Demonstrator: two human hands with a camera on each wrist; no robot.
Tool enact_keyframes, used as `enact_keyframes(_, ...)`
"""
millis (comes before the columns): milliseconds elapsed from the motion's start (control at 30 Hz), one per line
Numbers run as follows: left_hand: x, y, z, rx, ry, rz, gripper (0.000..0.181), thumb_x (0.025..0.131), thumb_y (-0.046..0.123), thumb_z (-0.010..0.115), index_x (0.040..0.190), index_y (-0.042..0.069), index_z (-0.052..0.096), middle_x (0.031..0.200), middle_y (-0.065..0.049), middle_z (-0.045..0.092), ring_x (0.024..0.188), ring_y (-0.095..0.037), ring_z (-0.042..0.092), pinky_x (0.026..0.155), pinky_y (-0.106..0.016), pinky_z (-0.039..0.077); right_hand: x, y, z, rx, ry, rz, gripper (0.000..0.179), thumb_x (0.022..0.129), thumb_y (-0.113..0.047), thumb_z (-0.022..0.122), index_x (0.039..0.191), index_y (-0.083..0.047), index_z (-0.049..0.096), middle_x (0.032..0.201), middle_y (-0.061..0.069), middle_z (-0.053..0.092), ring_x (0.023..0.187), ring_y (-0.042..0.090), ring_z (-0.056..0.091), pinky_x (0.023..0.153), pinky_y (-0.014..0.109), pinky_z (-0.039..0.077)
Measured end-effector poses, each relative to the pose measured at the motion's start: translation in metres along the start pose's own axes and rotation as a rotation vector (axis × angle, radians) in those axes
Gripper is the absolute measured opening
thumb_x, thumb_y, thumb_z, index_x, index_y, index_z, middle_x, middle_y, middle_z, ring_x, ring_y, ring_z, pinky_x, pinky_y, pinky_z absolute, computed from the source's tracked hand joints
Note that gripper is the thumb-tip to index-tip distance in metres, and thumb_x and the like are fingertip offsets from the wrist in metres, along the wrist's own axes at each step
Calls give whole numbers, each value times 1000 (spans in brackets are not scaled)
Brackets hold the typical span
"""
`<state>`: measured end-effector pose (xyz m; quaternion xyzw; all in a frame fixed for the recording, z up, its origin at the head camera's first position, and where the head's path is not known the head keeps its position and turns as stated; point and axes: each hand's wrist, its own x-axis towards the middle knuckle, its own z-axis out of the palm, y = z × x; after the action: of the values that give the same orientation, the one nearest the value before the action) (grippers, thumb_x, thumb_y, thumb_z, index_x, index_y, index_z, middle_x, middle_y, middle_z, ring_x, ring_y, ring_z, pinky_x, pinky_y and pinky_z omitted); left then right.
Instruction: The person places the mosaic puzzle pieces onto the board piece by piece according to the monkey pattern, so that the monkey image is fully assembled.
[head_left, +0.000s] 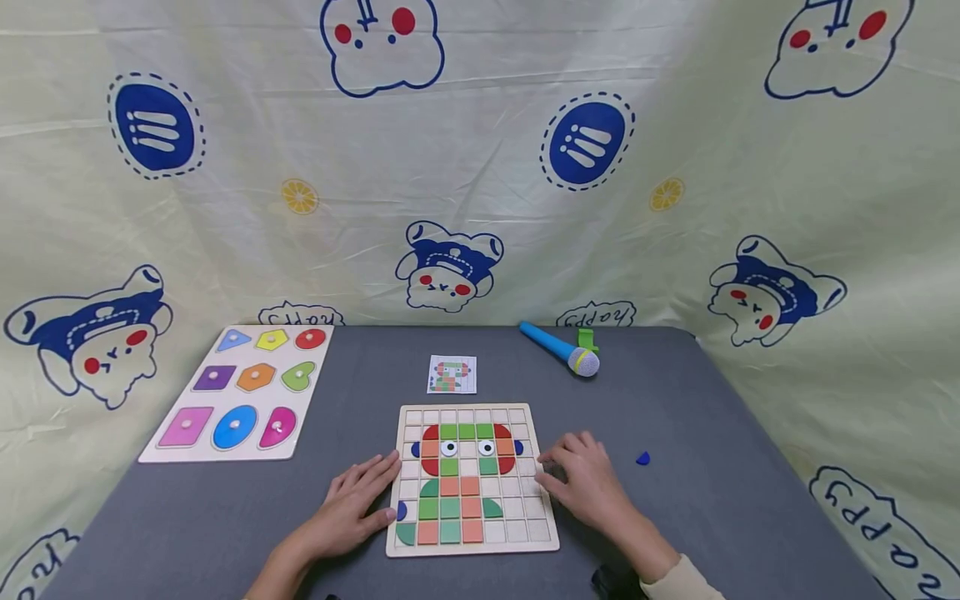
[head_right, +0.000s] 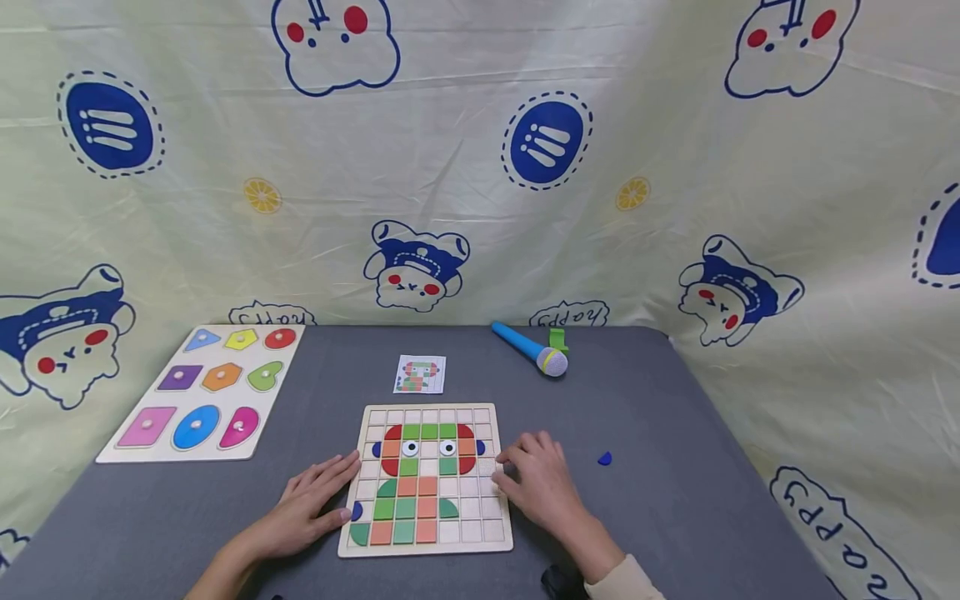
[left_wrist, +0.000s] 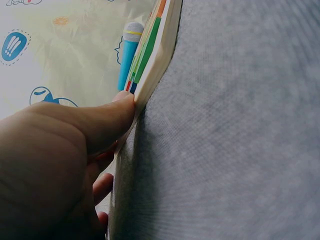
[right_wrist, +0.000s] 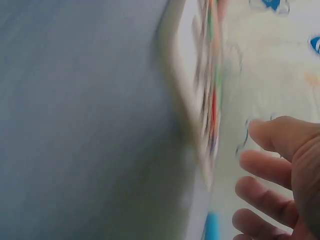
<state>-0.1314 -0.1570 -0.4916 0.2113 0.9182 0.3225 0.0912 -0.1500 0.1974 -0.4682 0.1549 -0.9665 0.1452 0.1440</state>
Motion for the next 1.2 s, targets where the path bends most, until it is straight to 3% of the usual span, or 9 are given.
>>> enact_keyframes(267, -1, -1, 0, 21, 15, 27, 66, 90, 40, 57, 146, 13, 35, 155, -5, 30, 142, -36, 23, 106, -64, 14, -17, 67, -18, -77, 34, 134, 19, 74, -27, 78, 87, -15, 72, 84, 1, 60, 81, 22, 50, 70, 40, 37)
enact_keyframes(500, 0, -1, -1, 20, 8, 23, 67, 90, 40, 58, 147, 13, 35, 156, -4, 30, 142, -36, 23, 107, -64, 13, -28, 105, -32, -121, -51, 243, 25, 76, -29, 76, 93, -11, 72, 89, 8, 62, 83, 29, 50, 71, 46, 36)
enact_keyframes(733, 0, -1, 0, 18, 10, 14, 66, 90, 38, 59, 146, 13, 35, 155, -4, 30, 142, -35, 23, 107, -64, 13, -30, 123, -35, -137, -59, 280, 28, 76, -29, 76, 94, -8, 71, 93, 14, 63, 84, 33, 51, 71, 51, 37)
enact_keyframes(1200, 0, -2, 0, 29, -3, 15, 66, 91, 37, 58, 147, 13, 34, 156, -5, 29, 143, -35, 22, 107, -64, 13, -24, 130, -34, -146, -130, 303, 33, 77, -32, 74, 97, -5, 70, 94, 15, 62, 86, 35, 52, 74, 53, 39)
